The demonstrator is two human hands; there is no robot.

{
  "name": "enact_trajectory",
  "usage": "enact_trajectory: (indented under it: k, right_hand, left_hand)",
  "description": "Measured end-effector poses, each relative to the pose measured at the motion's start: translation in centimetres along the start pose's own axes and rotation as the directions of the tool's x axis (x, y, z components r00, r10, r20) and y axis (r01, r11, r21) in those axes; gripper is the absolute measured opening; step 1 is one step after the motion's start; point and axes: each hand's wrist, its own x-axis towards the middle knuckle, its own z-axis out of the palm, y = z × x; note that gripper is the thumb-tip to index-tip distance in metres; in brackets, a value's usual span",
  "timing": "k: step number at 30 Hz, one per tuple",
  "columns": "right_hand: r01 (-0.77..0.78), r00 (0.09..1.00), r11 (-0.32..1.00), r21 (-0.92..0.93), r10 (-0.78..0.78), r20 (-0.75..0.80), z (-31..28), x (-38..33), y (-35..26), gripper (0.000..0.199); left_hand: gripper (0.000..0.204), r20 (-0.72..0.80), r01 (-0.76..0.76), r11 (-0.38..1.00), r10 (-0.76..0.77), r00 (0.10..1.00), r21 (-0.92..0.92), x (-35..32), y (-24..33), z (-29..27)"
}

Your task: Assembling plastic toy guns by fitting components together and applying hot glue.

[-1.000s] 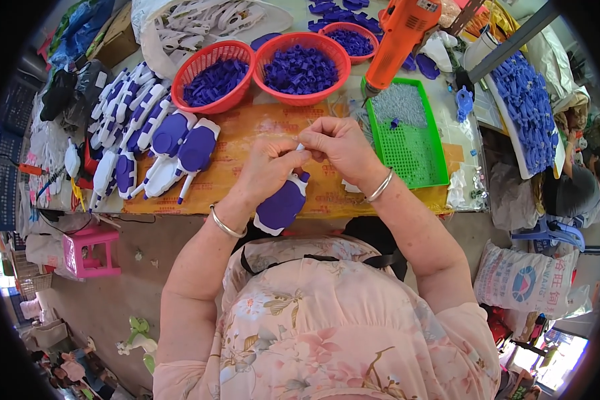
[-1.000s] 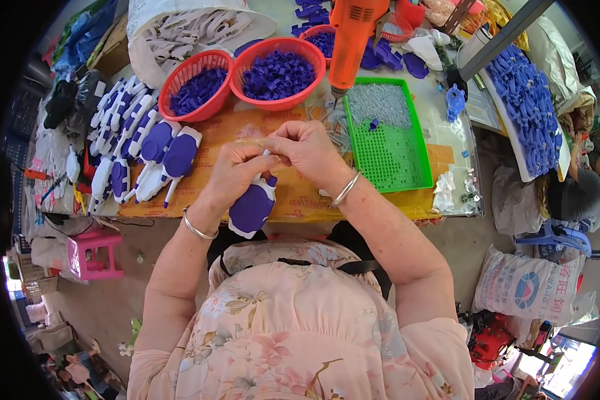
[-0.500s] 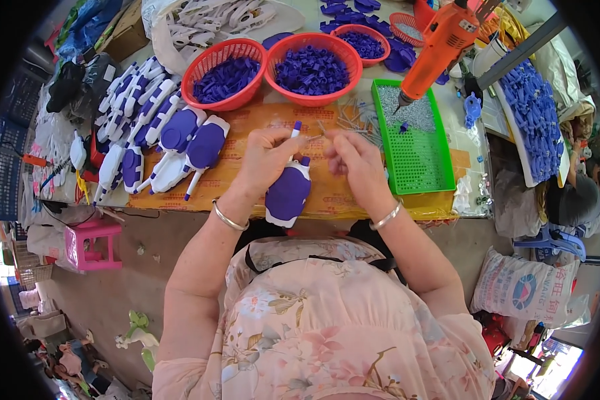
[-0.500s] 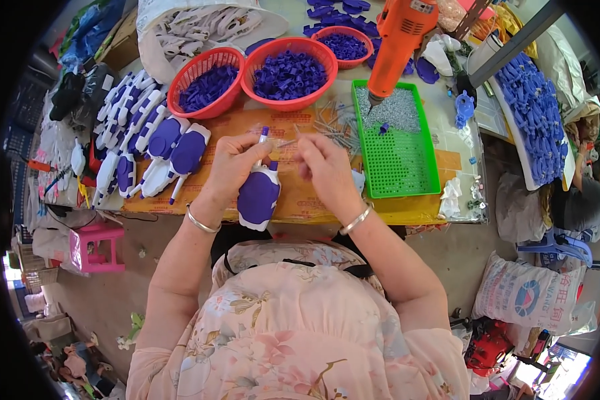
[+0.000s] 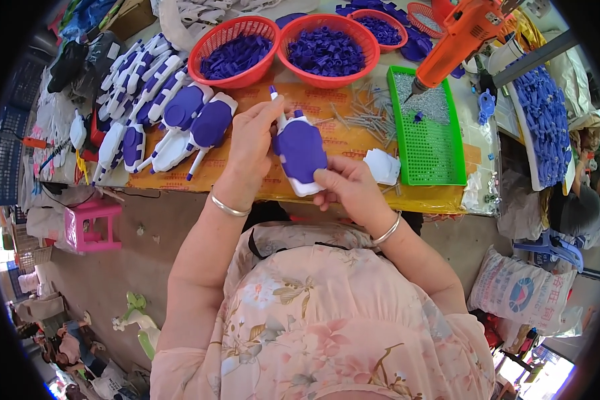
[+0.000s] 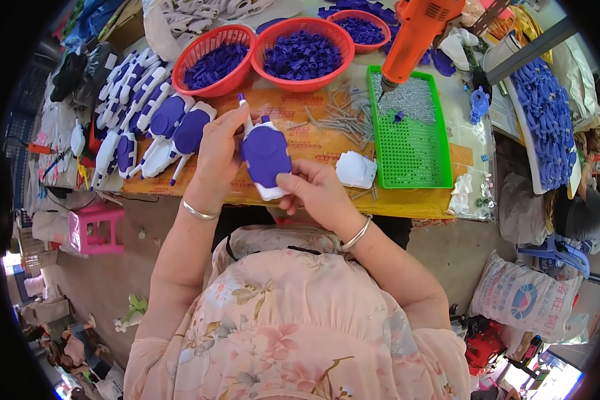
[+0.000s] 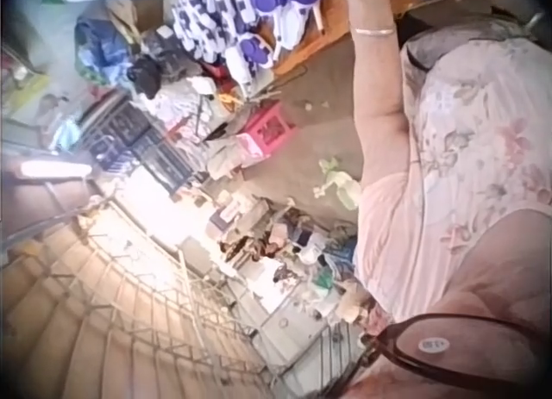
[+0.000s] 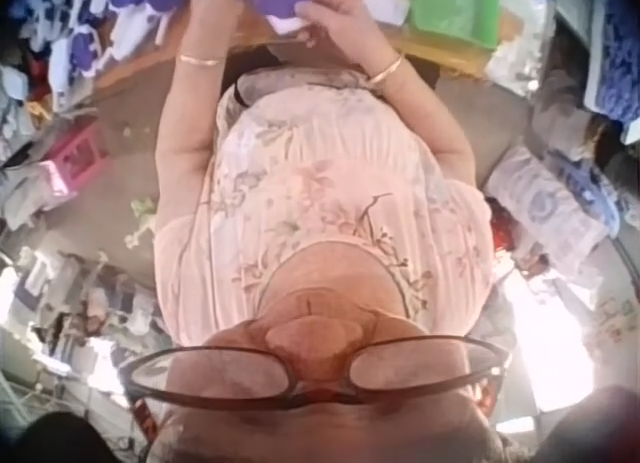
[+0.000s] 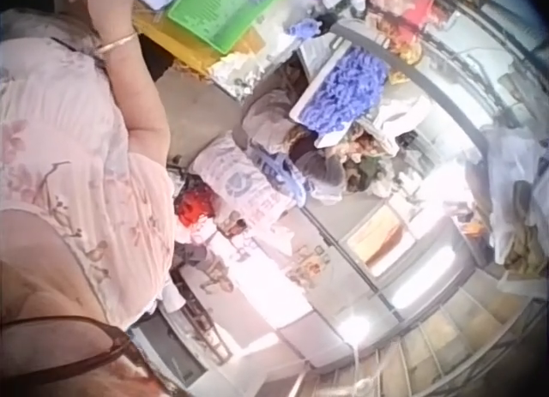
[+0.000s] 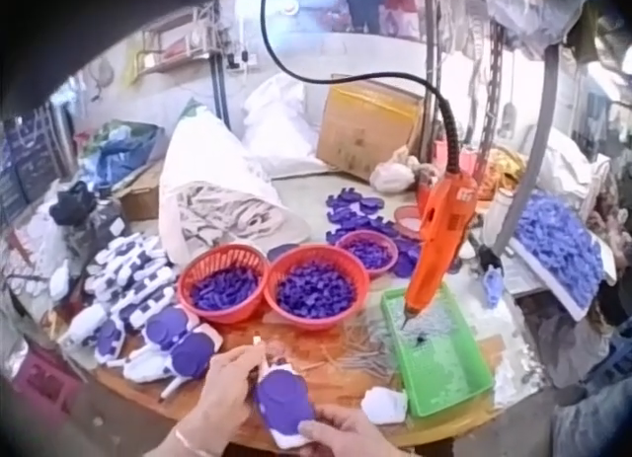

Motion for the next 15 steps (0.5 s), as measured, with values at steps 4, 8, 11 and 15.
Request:
enact_trajectory:
  k: [4, 8, 11, 15]
  right_hand:
    - [-0.042, 0.995, 0.979, 0.202, 0.024, 0.093, -1.2, 0.1, -0.4, 0.023]
    - [-0.067, 0.987, 0.953, 0.296, 0.020, 0.158, -1.5, 0.4, 0.2, 0.026]
    - [-0.094, 0.979, 0.927, 0.364, 0.020, 0.202, -2.1, 0.6, 0.7, 0.029]
    - [-0.090, 0.984, 0.929, 0.360, 0.027, 0.176, -2.2, 0.5, 0.6, 0.028]
  left_hand:
    - [0.023, 0.054, 0.034, 0.998, -0.031, 0.998, -0.059, -1.4, 0.5, -0.8]
    - [0.021, 0.053, 0.041, 0.998, -0.039, 0.998, -0.045, -2.2, 0.3, -1.6]
    - [0.022, 0.062, 0.032, 0.999, -0.030, 0.998, -0.028, -2.8, 0.3, -1.5]
    - [0.023, 0.127, 0.049, 0.999, -0.048, 0.991, -0.007, -2.8, -0.1, -2.3]
